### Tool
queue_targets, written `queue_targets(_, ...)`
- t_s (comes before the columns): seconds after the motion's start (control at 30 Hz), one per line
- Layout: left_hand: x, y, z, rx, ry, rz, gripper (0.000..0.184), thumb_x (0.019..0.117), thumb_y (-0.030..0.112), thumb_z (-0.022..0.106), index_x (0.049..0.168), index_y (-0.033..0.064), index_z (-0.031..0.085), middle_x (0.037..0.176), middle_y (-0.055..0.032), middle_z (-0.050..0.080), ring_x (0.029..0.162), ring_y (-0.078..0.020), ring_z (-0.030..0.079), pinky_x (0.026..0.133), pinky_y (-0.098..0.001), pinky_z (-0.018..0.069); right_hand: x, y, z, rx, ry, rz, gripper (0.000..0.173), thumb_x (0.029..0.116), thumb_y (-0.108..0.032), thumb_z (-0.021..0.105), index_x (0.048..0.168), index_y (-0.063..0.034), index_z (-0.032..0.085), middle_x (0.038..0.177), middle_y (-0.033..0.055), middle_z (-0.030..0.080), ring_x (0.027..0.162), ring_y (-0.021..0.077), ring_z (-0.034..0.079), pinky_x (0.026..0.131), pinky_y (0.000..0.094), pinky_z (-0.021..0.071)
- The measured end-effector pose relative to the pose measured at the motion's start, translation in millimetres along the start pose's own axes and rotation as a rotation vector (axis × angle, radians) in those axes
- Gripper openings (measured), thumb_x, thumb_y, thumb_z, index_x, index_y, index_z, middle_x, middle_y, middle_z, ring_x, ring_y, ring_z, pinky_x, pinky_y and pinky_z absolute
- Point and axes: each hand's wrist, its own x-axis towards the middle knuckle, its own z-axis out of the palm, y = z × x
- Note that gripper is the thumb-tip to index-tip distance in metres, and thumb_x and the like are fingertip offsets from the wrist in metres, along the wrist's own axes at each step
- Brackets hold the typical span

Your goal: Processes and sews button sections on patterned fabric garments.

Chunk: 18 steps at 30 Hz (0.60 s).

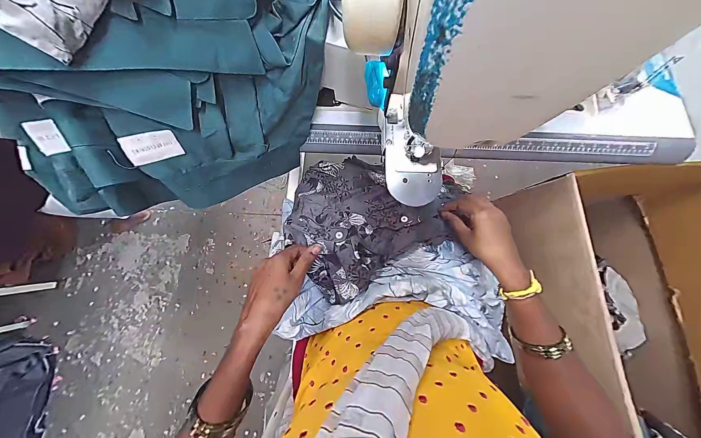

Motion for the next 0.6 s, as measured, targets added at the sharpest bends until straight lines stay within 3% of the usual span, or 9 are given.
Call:
queue_targets(0.07, 15, 7, 16, -0.119, -0.042, -0.035, 0.055, 0.1061, 0.051, 0.044, 0.114, 0.0026, 0.069, 0.085, -0.0129, 0.066, 0.077, -0.0281, 0.063, 0.075, -0.0546, 0.0501, 3, -6, 11, 0.040, -0.036, -0.144, 0.020, 0.0939, -0.016, 0.069, 0.109, -0.0045, 0.075, 0.116, 0.0190, 0.069, 0.117, 0.0388, 0.062, 0.099, 0.0584, 0.0503)
queue_targets(0.13, 30, 18, 35, -0.244, -0.021, -0.100, 0.056, 0.1061, 0.051, 0.045, 0.109, -0.0015, 0.065, 0.085, -0.0133, 0.061, 0.077, -0.0262, 0.059, 0.076, -0.0515, 0.0484, 7, -20, 20, 0.050, -0.099, -0.207, 0.024, 0.0931, -0.019, 0.071, 0.114, -0.0071, 0.075, 0.125, 0.0204, 0.066, 0.124, 0.0409, 0.058, 0.103, 0.0610, 0.0467)
queue_targets(0.2, 43, 28, 53, -0.368, 0.021, -0.157, 0.056, 0.1052, 0.051, 0.049, 0.099, -0.0035, 0.062, 0.083, -0.0126, 0.058, 0.077, -0.0238, 0.058, 0.076, -0.0485, 0.0480, 11, -33, 35, 0.040, -0.110, -0.288, 0.025, 0.0924, -0.019, 0.071, 0.116, -0.0123, 0.076, 0.125, 0.0179, 0.067, 0.125, 0.0399, 0.058, 0.103, 0.0620, 0.0455)
queue_targets(0.3, 44, 38, 61, -0.612, 0.106, -0.122, 0.039, 0.1050, 0.035, 0.057, 0.114, -0.0025, 0.065, 0.096, -0.0115, 0.068, 0.090, -0.0155, 0.066, 0.085, -0.0388, 0.0539, 19, -47, 49, -0.067, -0.159, -0.344, 0.029, 0.0919, -0.011, 0.068, 0.120, -0.0157, 0.074, 0.126, 0.0200, 0.066, 0.127, 0.0426, 0.056, 0.108, 0.0657, 0.0382)
queue_targets(0.37, 33, 40, 55, -0.744, 0.214, -0.048, 0.033, 0.1080, 0.028, 0.050, 0.112, -0.0024, 0.063, 0.092, -0.0067, 0.067, 0.085, -0.0089, 0.065, 0.081, -0.0308, 0.0550, 25, -46, 53, -0.129, -0.104, -0.282, 0.027, 0.0905, -0.009, 0.068, 0.116, -0.0122, 0.075, 0.124, 0.0221, 0.067, 0.124, 0.0439, 0.059, 0.106, 0.0672, 0.0406)
queue_targets(0.47, 12, 35, 27, -0.907, 0.353, 0.009, 0.039, 0.1117, 0.029, 0.036, 0.113, -0.0018, 0.060, 0.092, -0.0025, 0.067, 0.085, -0.0076, 0.067, 0.080, -0.0311, 0.0588, 34, -28, 53, -0.147, -0.026, -0.227, 0.026, 0.0846, -0.008, 0.073, 0.110, -0.0015, 0.074, 0.121, 0.0242, 0.067, 0.120, 0.0447, 0.061, 0.105, 0.0690, 0.0394)
queue_targets(0.53, 3, 41, 13, -1.045, 0.439, 0.042, 0.032, 0.1127, 0.026, 0.032, 0.113, 0.0052, 0.057, 0.087, 0.0049, 0.069, 0.080, -0.0043, 0.070, 0.075, -0.0268, 0.0611, 33, -15, 51, -0.123, -0.007, -0.225, 0.029, 0.0836, -0.012, 0.077, 0.111, -0.0025, 0.073, 0.120, 0.0228, 0.068, 0.117, 0.0433, 0.063, 0.102, 0.0666, 0.0437)
queue_targets(0.6, 0, 50, 4, -1.172, 0.508, 0.109, 0.030, 0.1134, 0.025, 0.027, 0.118, 0.0081, 0.052, 0.089, 0.0081, 0.070, 0.083, -0.0030, 0.071, 0.078, -0.0253, 0.0623, 27, -2, 49, -0.072, -0.061, -0.185, 0.033, 0.0854, -0.016, 0.077, 0.115, -0.0022, 0.072, 0.120, 0.0216, 0.069, 0.117, 0.0408, 0.064, 0.104, 0.0636, 0.0430)
